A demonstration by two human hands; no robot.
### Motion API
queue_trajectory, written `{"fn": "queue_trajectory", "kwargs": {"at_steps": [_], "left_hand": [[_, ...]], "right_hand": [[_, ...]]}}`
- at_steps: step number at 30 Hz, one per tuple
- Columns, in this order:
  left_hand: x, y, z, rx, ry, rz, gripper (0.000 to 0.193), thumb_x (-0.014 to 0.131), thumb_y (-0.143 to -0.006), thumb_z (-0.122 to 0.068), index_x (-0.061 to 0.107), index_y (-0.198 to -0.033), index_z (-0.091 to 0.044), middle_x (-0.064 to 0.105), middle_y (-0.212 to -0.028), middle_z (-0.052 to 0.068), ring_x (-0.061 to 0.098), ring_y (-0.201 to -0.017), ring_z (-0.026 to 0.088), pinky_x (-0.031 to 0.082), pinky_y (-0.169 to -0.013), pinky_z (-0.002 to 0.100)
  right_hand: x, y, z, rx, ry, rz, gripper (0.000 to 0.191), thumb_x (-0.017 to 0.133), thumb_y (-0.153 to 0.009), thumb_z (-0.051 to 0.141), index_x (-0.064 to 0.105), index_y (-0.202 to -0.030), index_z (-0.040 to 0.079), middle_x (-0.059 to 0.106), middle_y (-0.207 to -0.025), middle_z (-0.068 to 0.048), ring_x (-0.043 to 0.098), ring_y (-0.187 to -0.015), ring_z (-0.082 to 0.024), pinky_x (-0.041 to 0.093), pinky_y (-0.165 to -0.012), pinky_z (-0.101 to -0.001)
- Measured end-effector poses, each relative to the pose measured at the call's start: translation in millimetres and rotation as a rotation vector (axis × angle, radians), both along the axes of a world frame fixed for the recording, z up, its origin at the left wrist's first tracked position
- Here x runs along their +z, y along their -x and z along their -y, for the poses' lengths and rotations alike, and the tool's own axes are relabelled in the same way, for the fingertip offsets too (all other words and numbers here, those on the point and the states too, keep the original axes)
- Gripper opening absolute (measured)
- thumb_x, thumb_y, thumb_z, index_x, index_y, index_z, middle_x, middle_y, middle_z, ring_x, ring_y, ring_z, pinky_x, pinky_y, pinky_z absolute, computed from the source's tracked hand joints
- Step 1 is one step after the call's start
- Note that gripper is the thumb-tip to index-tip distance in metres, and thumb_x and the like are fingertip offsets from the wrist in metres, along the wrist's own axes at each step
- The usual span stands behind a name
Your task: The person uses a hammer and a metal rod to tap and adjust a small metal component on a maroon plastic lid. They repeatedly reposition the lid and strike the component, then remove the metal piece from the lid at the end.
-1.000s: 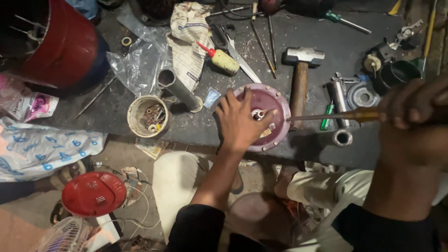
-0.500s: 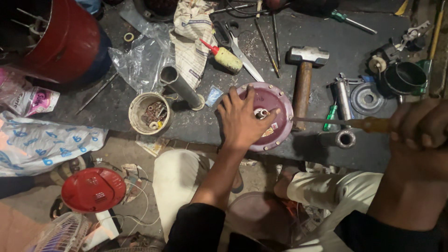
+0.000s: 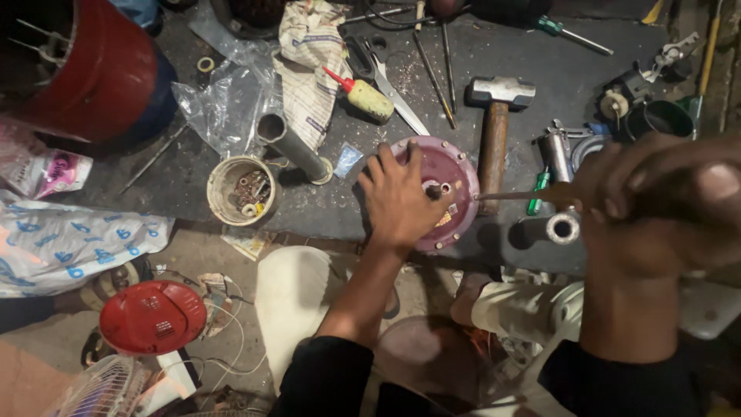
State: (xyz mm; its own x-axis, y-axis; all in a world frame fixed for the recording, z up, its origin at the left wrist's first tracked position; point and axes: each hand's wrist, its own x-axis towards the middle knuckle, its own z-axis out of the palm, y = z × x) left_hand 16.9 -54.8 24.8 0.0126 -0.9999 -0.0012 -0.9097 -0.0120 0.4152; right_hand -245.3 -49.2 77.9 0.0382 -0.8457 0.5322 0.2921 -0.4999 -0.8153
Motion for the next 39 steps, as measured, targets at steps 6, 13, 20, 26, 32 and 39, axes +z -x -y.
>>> {"fn": "queue_trajectory", "kwargs": {"at_steps": [6,13,20,26,32,39], "left_hand": [[6,4,2,0.017,-0.039,0.043,0.099,0.076,-0.067,-0.069,0.054,-0.142,-0.009,0.043,-0.136,0.028,0.044,-0.122,0.044,0.034,-0.100,0.059],[7,3,1,0.041,-0.011,0.044,0.098,0.074,-0.071,-0.073,0.055,-0.143,-0.009,0.046,-0.136,0.024,0.044,-0.125,0.044,0.034,-0.104,0.060],[7,-1,-6,0.086,-0.123,-0.039,0.103,0.075,-0.068,-0.074,0.053,-0.143,-0.007,0.041,-0.141,0.027,0.039,-0.127,0.048,0.032,-0.101,0.065],[-21,-10,-25,-0.023,0.316,-0.317,0.069,0.068,-0.090,-0.057,0.059,-0.134,-0.003,0.044,-0.151,0.026,0.036,-0.143,0.050,0.030,-0.113,0.062],[-49,-16,-32,-0.201,0.330,-1.038,0.033,0.057,-0.109,-0.019,0.059,-0.138,-0.002,0.059,-0.149,0.015,0.044,-0.153,0.032,0.040,-0.122,0.039],[-53,-8,-36,0.036,0.390,-1.122,0.024,0.074,-0.094,-0.002,0.072,-0.118,-0.001,0.074,-0.124,0.012,0.070,-0.117,0.026,0.054,-0.106,0.038]], "right_hand": [[-5,-8,-2,-0.206,-0.088,0.082,0.055,0.041,-0.114,0.055,0.049,-0.092,0.006,0.048,-0.063,-0.009,0.043,-0.048,-0.018,0.035,-0.046,-0.0307],[-23,0,2,-0.272,-0.105,0.278,0.056,0.042,-0.116,0.053,0.050,-0.091,0.003,0.047,-0.066,-0.012,0.042,-0.048,-0.021,0.036,-0.048,-0.0328],[-13,-8,28,-0.183,0.020,0.114,0.056,0.044,-0.107,0.061,0.053,-0.097,0.007,0.048,-0.068,-0.009,0.047,-0.050,-0.020,0.041,-0.048,-0.0333],[-11,16,-13,-0.157,0.086,0.014,0.056,0.044,-0.100,0.065,0.055,-0.102,0.011,0.049,-0.068,-0.006,0.050,-0.050,-0.019,0.045,-0.048,-0.0346],[-17,21,-90,-0.261,-0.023,0.085,0.050,0.044,-0.100,0.059,0.055,-0.100,0.010,0.050,-0.069,-0.008,0.051,-0.051,-0.021,0.046,-0.050,-0.0379],[17,-9,-117,-0.212,-0.081,0.175,0.046,0.044,-0.100,0.052,0.055,-0.097,0.007,0.053,-0.073,-0.011,0.053,-0.052,-0.024,0.047,-0.053,-0.0412]]}}
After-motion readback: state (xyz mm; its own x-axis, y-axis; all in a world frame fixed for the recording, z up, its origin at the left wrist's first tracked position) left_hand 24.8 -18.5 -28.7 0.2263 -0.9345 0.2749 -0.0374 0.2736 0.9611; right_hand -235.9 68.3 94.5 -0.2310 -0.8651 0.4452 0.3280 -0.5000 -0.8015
